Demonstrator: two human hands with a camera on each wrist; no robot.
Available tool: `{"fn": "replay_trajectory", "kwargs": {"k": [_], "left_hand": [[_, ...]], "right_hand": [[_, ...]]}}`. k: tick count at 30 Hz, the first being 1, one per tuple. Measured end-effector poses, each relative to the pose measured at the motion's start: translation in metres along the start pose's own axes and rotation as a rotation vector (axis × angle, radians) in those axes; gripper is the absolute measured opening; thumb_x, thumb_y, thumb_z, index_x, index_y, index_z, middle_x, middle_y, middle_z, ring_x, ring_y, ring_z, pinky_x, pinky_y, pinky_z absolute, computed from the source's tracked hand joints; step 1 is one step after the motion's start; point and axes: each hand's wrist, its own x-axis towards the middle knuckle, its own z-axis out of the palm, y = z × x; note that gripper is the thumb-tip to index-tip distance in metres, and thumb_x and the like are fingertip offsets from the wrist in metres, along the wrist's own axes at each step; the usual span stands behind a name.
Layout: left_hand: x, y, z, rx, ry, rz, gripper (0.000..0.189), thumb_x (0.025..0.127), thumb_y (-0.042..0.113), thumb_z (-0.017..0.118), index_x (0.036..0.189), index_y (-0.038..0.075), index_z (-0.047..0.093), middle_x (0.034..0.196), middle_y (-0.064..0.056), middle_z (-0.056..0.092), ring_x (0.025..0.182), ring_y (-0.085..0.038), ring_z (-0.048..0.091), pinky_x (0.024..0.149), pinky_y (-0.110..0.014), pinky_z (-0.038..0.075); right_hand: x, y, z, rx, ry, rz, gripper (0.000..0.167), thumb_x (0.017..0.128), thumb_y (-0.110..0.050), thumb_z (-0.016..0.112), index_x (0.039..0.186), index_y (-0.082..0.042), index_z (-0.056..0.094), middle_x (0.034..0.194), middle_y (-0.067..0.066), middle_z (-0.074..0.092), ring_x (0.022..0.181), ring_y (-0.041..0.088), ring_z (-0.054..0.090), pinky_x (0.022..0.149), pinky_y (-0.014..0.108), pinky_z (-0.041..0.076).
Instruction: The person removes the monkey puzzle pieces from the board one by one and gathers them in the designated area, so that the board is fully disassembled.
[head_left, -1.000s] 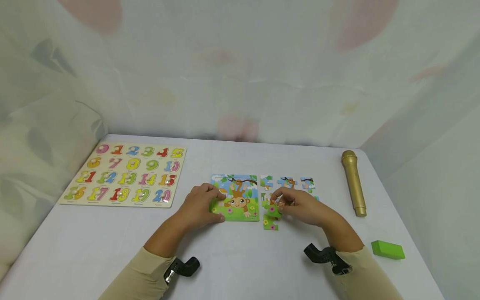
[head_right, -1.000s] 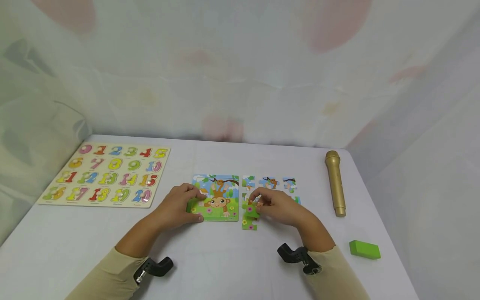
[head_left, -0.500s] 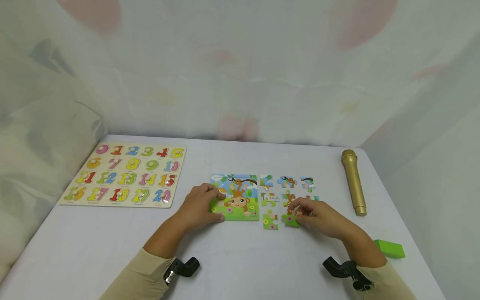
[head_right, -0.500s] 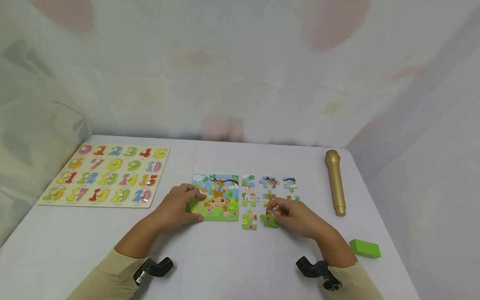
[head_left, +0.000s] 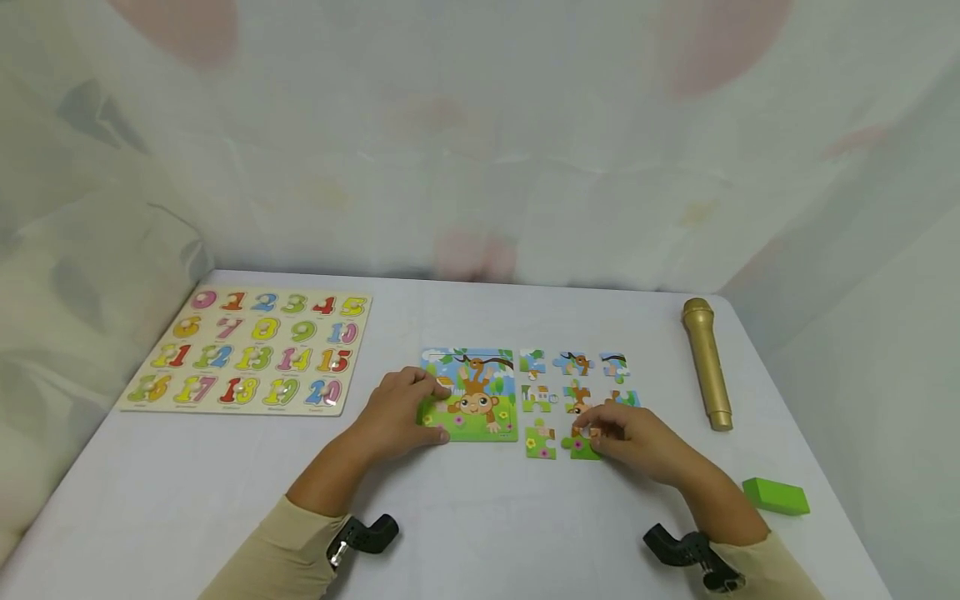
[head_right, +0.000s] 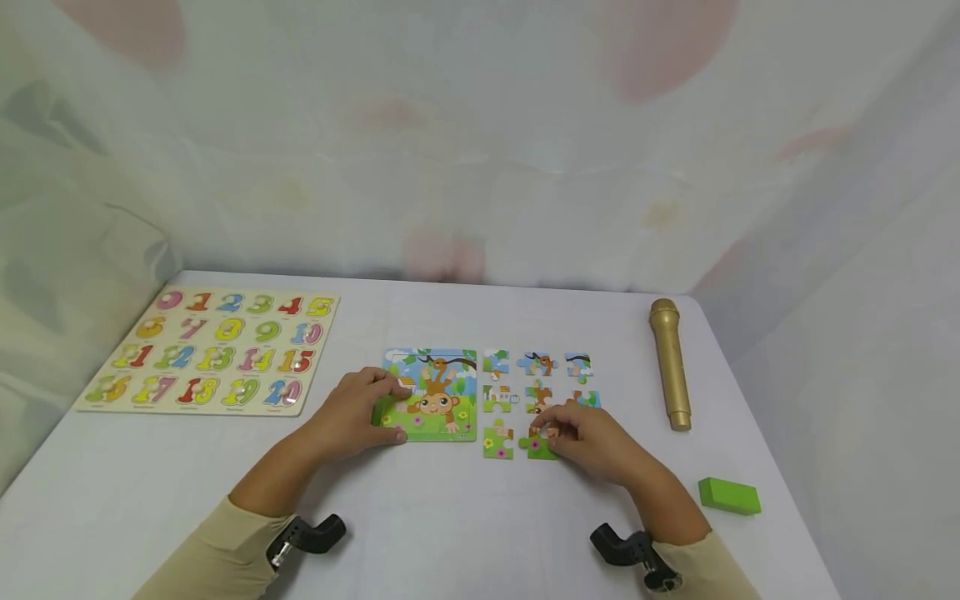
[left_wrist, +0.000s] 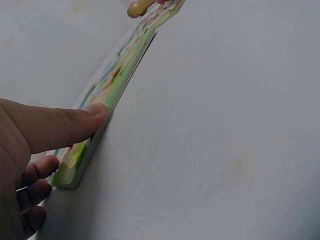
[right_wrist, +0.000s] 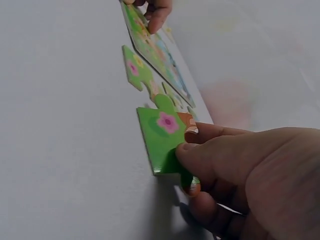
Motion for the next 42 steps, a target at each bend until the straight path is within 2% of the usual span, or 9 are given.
{"fn": "replay_trajectory", "kwargs": {"k": [8,14,18,24,30,38,42], "left_hand": [[-0.001,0.001,-0.001,0.005,-0.002,0.002,0.061,0.081,0.034,0.095,0.136,0.020,0.072,0.147,-0.011,0.054,0.139,-0.040,0.045,0.118,-0.058,0.035],[-0.002,0.001,-0.002,0.010,-0.003,0.017,0.060,0.081,0.032,0.095,0.135,0.019,0.073,0.146,-0.012,0.054,0.138,-0.040,0.046,0.117,-0.059,0.035],[-0.002,0.002,-0.002,0.019,-0.003,0.023,0.061,0.081,0.033,0.095,0.136,0.018,0.072,0.147,-0.012,0.054,0.138,-0.040,0.046,0.117,-0.060,0.035],[-0.004,0.004,-0.002,0.043,0.014,0.033,0.059,0.082,0.033,0.093,0.134,0.017,0.073,0.144,-0.012,0.056,0.136,-0.040,0.047,0.114,-0.061,0.037],[-0.004,0.006,0.003,0.063,0.032,0.008,0.060,0.081,0.034,0.091,0.136,0.018,0.072,0.144,-0.010,0.055,0.135,-0.037,0.046,0.110,-0.058,0.037],[-0.004,0.009,0.002,0.100,0.046,0.032,0.063,0.080,0.032,0.089,0.138,0.017,0.070,0.138,-0.009,0.058,0.128,-0.034,0.049,0.108,-0.056,0.040],[-0.004,0.011,0.001,0.083,0.046,0.059,0.064,0.080,0.032,0.088,0.139,0.019,0.069,0.136,-0.009,0.059,0.125,-0.033,0.050,0.105,-0.055,0.041]], "right_hand": [[-0.002,0.005,0.009,-0.005,0.090,-0.039,0.025,0.096,-0.008,0.079,0.113,-0.025,0.079,0.091,-0.009,0.060,0.078,0.010,0.052,0.067,0.026,0.046],[-0.003,0.008,0.013,-0.055,0.151,-0.087,0.025,0.092,-0.007,0.082,0.111,-0.022,0.079,0.087,-0.012,0.057,0.074,0.007,0.050,0.065,0.026,0.045],[-0.003,0.009,0.015,-0.072,0.171,-0.075,0.026,0.091,-0.006,0.083,0.110,-0.022,0.078,0.086,-0.012,0.056,0.074,0.007,0.050,0.065,0.026,0.045],[-0.004,0.008,0.017,-0.074,0.194,-0.045,0.025,0.088,-0.005,0.086,0.106,-0.020,0.077,0.087,-0.010,0.057,0.073,0.007,0.050,0.065,0.026,0.045],[-0.004,0.008,0.018,-0.067,0.204,-0.036,0.024,0.088,-0.004,0.086,0.104,-0.019,0.076,0.090,-0.009,0.061,0.074,0.007,0.051,0.065,0.025,0.046],[-0.004,0.002,0.012,0.021,0.178,0.013,0.023,0.095,-0.011,0.081,0.115,-0.016,0.072,0.096,-0.006,0.064,0.075,0.011,0.053,0.066,0.026,0.045],[-0.002,0.001,0.010,0.027,0.169,-0.027,0.025,0.095,-0.011,0.080,0.118,-0.014,0.071,0.096,-0.007,0.064,0.077,0.011,0.055,0.068,0.026,0.047]]}}
